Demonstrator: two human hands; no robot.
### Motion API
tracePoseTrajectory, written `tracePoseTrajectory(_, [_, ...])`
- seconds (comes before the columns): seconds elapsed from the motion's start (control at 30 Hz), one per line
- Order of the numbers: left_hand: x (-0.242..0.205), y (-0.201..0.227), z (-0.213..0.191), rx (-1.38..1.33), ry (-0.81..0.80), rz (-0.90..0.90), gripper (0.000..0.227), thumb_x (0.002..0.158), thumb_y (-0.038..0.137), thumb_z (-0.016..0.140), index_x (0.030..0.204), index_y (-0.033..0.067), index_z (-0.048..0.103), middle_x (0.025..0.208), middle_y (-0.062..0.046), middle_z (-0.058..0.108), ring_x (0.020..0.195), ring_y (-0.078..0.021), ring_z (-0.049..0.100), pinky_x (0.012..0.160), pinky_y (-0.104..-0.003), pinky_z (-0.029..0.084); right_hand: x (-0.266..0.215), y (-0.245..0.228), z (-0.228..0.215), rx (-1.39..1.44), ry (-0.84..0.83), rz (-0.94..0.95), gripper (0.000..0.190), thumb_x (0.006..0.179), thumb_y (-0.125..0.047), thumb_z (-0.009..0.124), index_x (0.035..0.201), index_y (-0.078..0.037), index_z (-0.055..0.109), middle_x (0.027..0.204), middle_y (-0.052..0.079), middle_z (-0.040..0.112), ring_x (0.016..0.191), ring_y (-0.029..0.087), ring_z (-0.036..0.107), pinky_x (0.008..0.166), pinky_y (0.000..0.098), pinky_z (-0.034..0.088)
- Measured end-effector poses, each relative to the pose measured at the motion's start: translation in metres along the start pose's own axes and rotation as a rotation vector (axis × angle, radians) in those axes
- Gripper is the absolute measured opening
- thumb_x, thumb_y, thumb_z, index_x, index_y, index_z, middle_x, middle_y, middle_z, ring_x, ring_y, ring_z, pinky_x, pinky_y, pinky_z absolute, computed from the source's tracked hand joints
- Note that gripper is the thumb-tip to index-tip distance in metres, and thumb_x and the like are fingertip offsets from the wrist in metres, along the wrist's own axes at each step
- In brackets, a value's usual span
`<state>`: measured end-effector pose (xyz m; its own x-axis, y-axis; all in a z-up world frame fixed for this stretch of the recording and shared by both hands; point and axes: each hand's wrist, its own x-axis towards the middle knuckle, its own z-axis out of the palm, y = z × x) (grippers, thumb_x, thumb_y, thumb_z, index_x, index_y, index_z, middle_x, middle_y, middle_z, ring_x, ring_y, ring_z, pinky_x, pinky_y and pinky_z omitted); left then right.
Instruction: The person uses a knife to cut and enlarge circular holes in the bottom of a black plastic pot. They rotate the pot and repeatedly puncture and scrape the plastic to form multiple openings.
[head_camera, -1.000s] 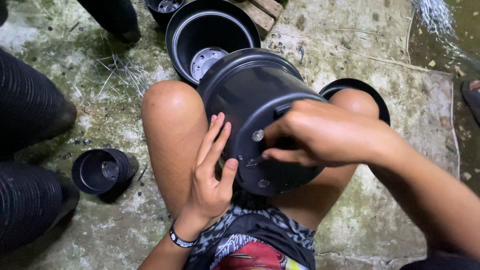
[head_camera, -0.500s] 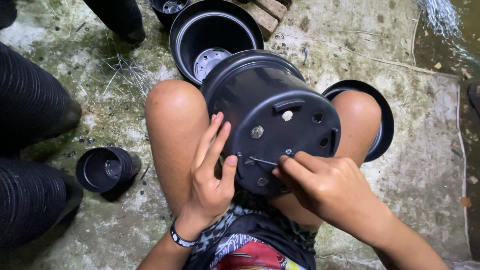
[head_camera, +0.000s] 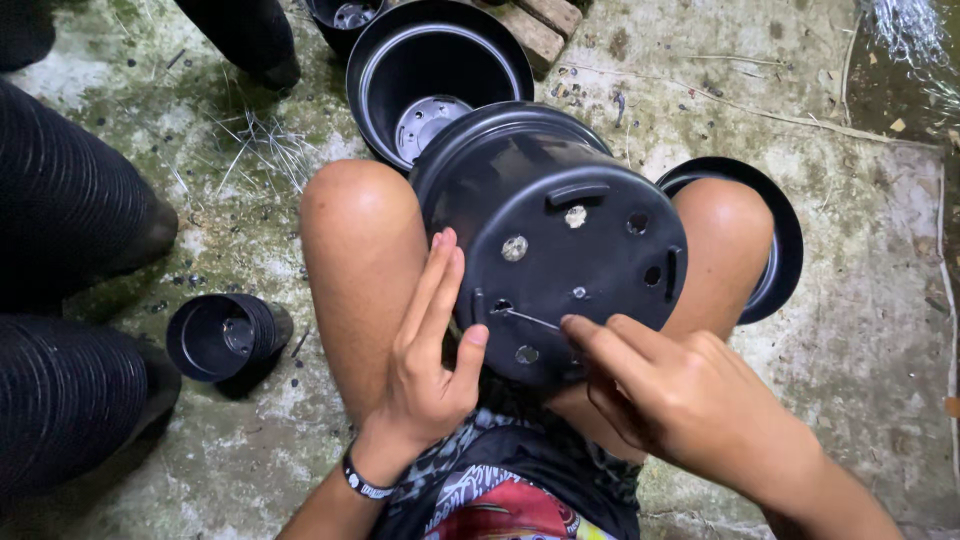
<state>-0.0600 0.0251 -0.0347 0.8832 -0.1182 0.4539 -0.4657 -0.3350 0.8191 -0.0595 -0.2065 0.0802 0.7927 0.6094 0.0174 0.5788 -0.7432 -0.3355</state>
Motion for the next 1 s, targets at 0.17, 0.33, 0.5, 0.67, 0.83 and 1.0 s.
tracePoseTrajectory(0.17, [-0.003, -0.005, 0.005, -0.03, -0.044, 0.086, 0.066, 0.096, 0.008, 0.063, 0.156, -0.0031, 0.037, 0.167, -0.034, 0.023, 0.158, -0.0497, 0.025, 0.131, -0.049, 0.025, -0.003, -0.009, 0.002, -0.059, 0.003, -0.028, 0.067, 0.071, -0.014, 0.078, 0.135, -0.002, 0.061, 0.086, 0.011, 0.06, 0.044, 0.03, 0.061, 0.039, 0.0417, 0.049])
tracePoseTrajectory(0.33, [-0.007, -0.009, -0.008, -0.093, -0.109, 0.08, 0.059, 0.091, 0.009, 0.076, 0.145, 0.005, 0.054, 0.166, -0.032, 0.029, 0.158, -0.0477, 0.03, 0.127, -0.047, 0.035, -0.004, -0.01, 0.003, -0.081, -0.037, -0.028, 0.069, 0.07, -0.017, 0.079, 0.136, -0.005, 0.062, 0.086, 0.01, 0.059, 0.048, 0.03, 0.061, 0.037, 0.041, 0.048])
tracePoseTrajectory(0.5, [-0.006, -0.001, -0.004, -0.124, -0.041, 0.029, 0.049, 0.085, 0.006, 0.08, 0.131, 0.0058, 0.066, 0.163, -0.03, 0.036, 0.156, -0.0458, 0.035, 0.126, -0.046, 0.038, -0.007, -0.018, 0.007, -0.193, -0.006, -0.054, 0.065, 0.07, -0.014, 0.073, 0.132, -0.002, 0.061, 0.083, 0.009, 0.058, 0.053, 0.023, 0.065, 0.041, 0.0383, 0.049])
tracePoseTrajectory(0.67, [-0.007, 0.013, -0.002, -0.113, -0.023, -0.058, 0.045, 0.082, 0.006, 0.082, 0.125, 0.0041, 0.069, 0.161, -0.029, 0.041, 0.155, -0.0426, 0.037, 0.121, -0.044, 0.04, -0.014, -0.017, 0.012, -0.234, -0.023, -0.038, 0.062, 0.073, -0.012, 0.069, 0.133, -0.002, 0.061, 0.081, 0.008, 0.057, 0.056, 0.02, 0.065, 0.042, 0.0361, 0.049])
tracePoseTrajectory(0.83, [-0.012, 0.029, 0.003, -0.01, 0.022, -0.078, 0.045, 0.078, 0.012, 0.086, 0.119, 0.002, 0.071, 0.152, -0.029, 0.05, 0.146, -0.0419, 0.048, 0.114, -0.044, 0.046, -0.02, -0.019, 0.011, -0.246, -0.029, -0.049, 0.056, 0.08, -0.019, 0.07, 0.133, -0.003, 0.062, 0.083, 0.008, 0.057, 0.058, 0.019, 0.064, 0.044, 0.0362, 0.049])
tracePoseTrajectory(1.0, [-0.017, 0.042, 0.007, 0.154, 0.089, 0.016, 0.047, 0.073, 0.026, 0.09, 0.111, 0.0025, 0.075, 0.136, -0.031, 0.061, 0.13, -0.0434, 0.061, 0.103, -0.044, 0.054, -0.027, -0.024, -0.002, -0.3, -0.053, -0.141, 0.052, 0.08, -0.021, 0.069, 0.126, 0.005, 0.063, 0.08, 0.007, 0.058, 0.061, 0.019, 0.065, 0.042, 0.0348, 0.05])
